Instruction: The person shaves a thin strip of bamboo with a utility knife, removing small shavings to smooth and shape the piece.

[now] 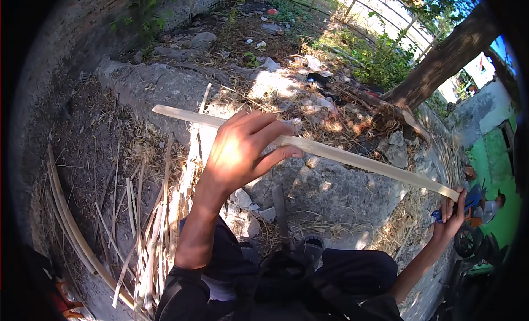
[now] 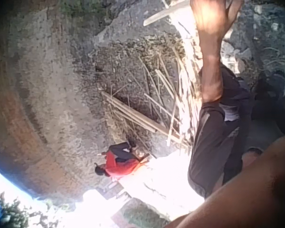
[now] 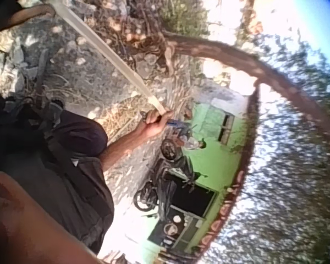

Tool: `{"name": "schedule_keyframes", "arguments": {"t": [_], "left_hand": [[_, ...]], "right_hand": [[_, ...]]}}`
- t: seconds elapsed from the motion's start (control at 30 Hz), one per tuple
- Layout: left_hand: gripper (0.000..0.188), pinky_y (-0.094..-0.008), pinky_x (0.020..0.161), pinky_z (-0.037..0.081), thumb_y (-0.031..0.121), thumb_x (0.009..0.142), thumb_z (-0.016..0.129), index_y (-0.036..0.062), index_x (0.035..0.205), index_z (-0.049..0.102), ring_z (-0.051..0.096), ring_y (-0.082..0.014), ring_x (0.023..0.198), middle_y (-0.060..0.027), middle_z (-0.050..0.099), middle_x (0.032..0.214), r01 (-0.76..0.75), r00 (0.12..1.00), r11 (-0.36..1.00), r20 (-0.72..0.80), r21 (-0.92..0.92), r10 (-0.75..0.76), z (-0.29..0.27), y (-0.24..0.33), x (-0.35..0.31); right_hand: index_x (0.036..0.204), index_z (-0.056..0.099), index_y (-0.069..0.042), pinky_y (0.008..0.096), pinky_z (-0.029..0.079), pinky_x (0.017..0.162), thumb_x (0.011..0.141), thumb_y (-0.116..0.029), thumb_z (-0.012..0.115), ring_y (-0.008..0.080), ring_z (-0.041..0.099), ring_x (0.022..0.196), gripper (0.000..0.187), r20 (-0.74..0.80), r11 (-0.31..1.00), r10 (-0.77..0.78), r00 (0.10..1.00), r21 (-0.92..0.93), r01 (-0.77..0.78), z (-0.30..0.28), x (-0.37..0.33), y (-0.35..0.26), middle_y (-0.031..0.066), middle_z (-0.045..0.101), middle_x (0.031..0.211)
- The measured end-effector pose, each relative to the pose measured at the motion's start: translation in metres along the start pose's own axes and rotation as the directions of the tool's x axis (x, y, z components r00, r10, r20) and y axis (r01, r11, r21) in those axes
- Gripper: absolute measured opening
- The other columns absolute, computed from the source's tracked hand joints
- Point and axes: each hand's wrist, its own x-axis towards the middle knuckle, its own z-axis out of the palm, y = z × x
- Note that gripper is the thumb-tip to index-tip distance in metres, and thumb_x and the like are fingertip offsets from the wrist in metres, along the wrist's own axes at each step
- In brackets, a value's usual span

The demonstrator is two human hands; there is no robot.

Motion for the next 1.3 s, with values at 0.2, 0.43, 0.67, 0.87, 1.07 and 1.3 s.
{"name": "schedule_keyframes", "arguments": {"t": [0.2,0.43,0.67,0.87,1.07,1.3], "left_hand": [[0.032,-0.0346,0.050,0.046,0.031,0.087,0.085,0.0046,0.095,0.069,0.060,-0.0205,0.053,-0.0059,0.068,0.075,0.192,0.978,0.976,0.102,-0.102,-0.182,0.007,0.026,0.000],[0.024,-0.0315,0.057,0.053,0.019,0.095,0.078,0.0032,0.110,0.069,0.068,-0.0183,0.061,-0.0108,0.074,0.083,0.240,0.968,0.964,-0.052,-0.117,-0.247,0.020,0.040,0.004],[0.019,-0.0362,0.059,0.052,0.011,0.098,0.073,0.0018,0.114,0.070,0.068,-0.0237,0.064,-0.0157,0.071,0.087,0.336,0.934,0.888,-0.010,-0.315,-0.357,0.010,0.056,0.013],[0.020,-0.0282,0.051,0.038,0.020,0.105,0.064,0.0013,0.110,0.064,0.050,-0.0103,0.054,-0.0044,0.055,0.064,0.436,0.893,0.766,0.123,-0.472,-0.432,0.019,0.072,0.011],[0.023,-0.0218,0.050,0.032,0.023,0.111,0.053,0.0031,0.120,0.061,0.042,-0.0020,0.056,0.0050,0.051,0.069,0.415,0.844,0.398,0.183,-0.818,-0.505,0.029,0.096,0.013],[0.028,-0.0229,0.051,0.033,0.023,0.112,0.051,0.0040,0.130,0.063,0.044,-0.0022,0.057,0.0046,0.053,0.069,0.544,0.795,0.355,0.332,-0.760,-0.507,0.013,0.115,0.014]], "right_hand": [[0.157,0.041,-0.005,0.0186,0.023,0.037,0.113,-0.032,0.048,0.0011,0.027,0.050,0.052,-0.213,0.978,-0.117,0.970,-0.195,0.075,0.029,0.000,-0.005,0.0004,0.055,0.094],[0.148,0.051,-0.004,0.0220,0.021,0.039,0.112,-0.049,0.043,0.0030,0.027,0.049,0.058,-0.153,0.964,-0.162,0.975,-0.234,0.124,0.046,-0.008,0.012,-0.0012,0.053,0.089],[0.120,0.063,-0.001,0.0246,0.024,0.051,0.112,-0.056,0.036,0.0044,0.033,0.058,0.063,0.158,0.729,-0.136,0.978,-0.652,0.207,0.105,-0.032,0.020,-0.0040,0.044,0.073],[0.118,0.064,0.002,0.0249,0.028,0.053,0.113,-0.049,0.037,0.0052,0.039,0.059,0.058,0.416,0.741,0.081,0.906,-0.633,0.224,0.190,-0.042,0.018,-0.0040,0.044,0.070],[0.115,0.062,0.000,0.0263,0.034,0.054,0.113,-0.035,0.046,0.0061,0.044,0.060,0.039,0.512,0.858,0.154,0.845,-0.494,0.143,0.253,-0.030,0.025,-0.0015,0.049,0.070],[0.109,0.061,0.004,0.0414,0.047,0.068,0.108,-0.020,0.055,0.0358,0.061,0.073,0.024,0.752,0.668,-0.035,0.658,-0.472,0.575,0.269,-0.023,0.020,0.0178,0.061,0.083]]}}
